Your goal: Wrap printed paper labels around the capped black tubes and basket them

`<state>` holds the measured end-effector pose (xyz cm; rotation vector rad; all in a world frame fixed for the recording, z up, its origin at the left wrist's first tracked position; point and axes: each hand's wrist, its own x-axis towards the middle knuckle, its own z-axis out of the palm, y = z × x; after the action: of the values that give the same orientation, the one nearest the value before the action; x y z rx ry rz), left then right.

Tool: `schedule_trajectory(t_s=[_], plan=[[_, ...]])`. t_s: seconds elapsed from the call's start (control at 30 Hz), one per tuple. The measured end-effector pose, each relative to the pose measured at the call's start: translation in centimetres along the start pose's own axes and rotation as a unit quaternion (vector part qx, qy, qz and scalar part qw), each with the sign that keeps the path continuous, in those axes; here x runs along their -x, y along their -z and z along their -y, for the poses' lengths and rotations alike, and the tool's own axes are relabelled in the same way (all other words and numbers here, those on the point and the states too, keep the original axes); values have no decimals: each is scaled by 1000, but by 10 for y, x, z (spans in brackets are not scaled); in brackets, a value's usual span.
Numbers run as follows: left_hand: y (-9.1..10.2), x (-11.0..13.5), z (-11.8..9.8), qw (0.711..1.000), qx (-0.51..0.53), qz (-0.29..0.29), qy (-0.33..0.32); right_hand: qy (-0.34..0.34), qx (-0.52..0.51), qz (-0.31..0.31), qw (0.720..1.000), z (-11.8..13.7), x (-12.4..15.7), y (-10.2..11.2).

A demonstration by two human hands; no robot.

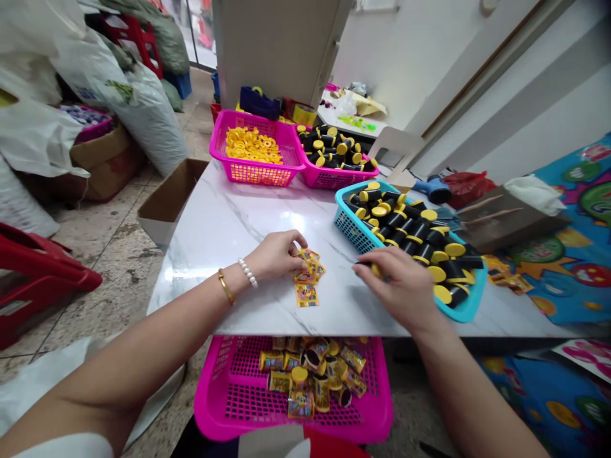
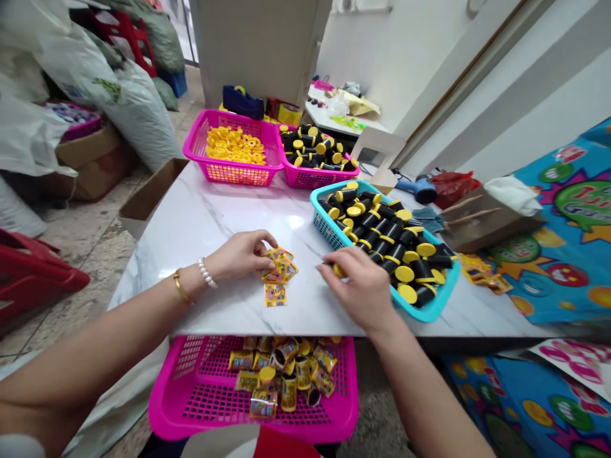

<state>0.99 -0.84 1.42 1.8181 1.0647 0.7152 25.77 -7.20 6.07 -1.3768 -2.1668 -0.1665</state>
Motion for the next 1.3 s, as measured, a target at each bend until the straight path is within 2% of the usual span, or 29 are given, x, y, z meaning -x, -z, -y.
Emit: schedule_trajectory(t_s=[0.13, 0.2, 0.3, 0.37, 0.43, 0.5, 0.6, 0.63, 0.7, 0.8, 0.87, 0.97, 1.07, 1.2, 1.23, 1.3], plan=[[-2, 0, 3, 998, -37, 11, -40, 14, 67, 77, 995, 8, 18, -43], [-1, -1, 4, 994, -75, -4, -76, 9, 85, 79, 993, 6, 22, -52], [3, -2, 3, 991, -100, -21, -89, -1, 73, 19, 997, 6, 20, -42], [4, 0, -1, 996, -59, 10, -73, -21, 21, -16, 999, 12, 16, -29], [3, 3, -7, 996, 4, 58, -70, -66, -73, -11, 995, 24, 11, -21], [0, 8, -13, 991, 55, 90, -79, -113, -188, 39, 975, 37, 7, -21], [-3, 12, -19, 985, 102, 116, -81, -157, -330, 108, 924, 50, 3, -33], [-4, 12, -19, 984, 115, 118, -72, -174, -357, 106, 912, 52, 3, -37], [-3, 12, -18, 983, 133, 122, -45, -218, -381, 64, 897, 53, 4, -43], [-2, 10, -16, 977, 146, 154, -21, -263, -389, -2, 883, 52, 7, -44], [0, 10, -16, 973, 152, 174, -17, -278, -394, -12, 876, 51, 9, -43], [1, 9, -18, 973, 162, 166, 7, -298, -405, -15, 864, 51, 13, -41], [-2, 8, -19, 964, 223, 142, 28, -315, -439, -36, 841, 51, 15, -41], [-14, 8, -16, 938, 341, 8, 64, -322, -497, -30, 805, 56, 16, -48], [-18, 9, -16, 932, 356, -1, 72, -332, -510, -31, 793, 58, 17, -51], [-23, 11, -18, 928, 363, 20, 83, -356, -541, -46, 761, 63, 16, -59]])
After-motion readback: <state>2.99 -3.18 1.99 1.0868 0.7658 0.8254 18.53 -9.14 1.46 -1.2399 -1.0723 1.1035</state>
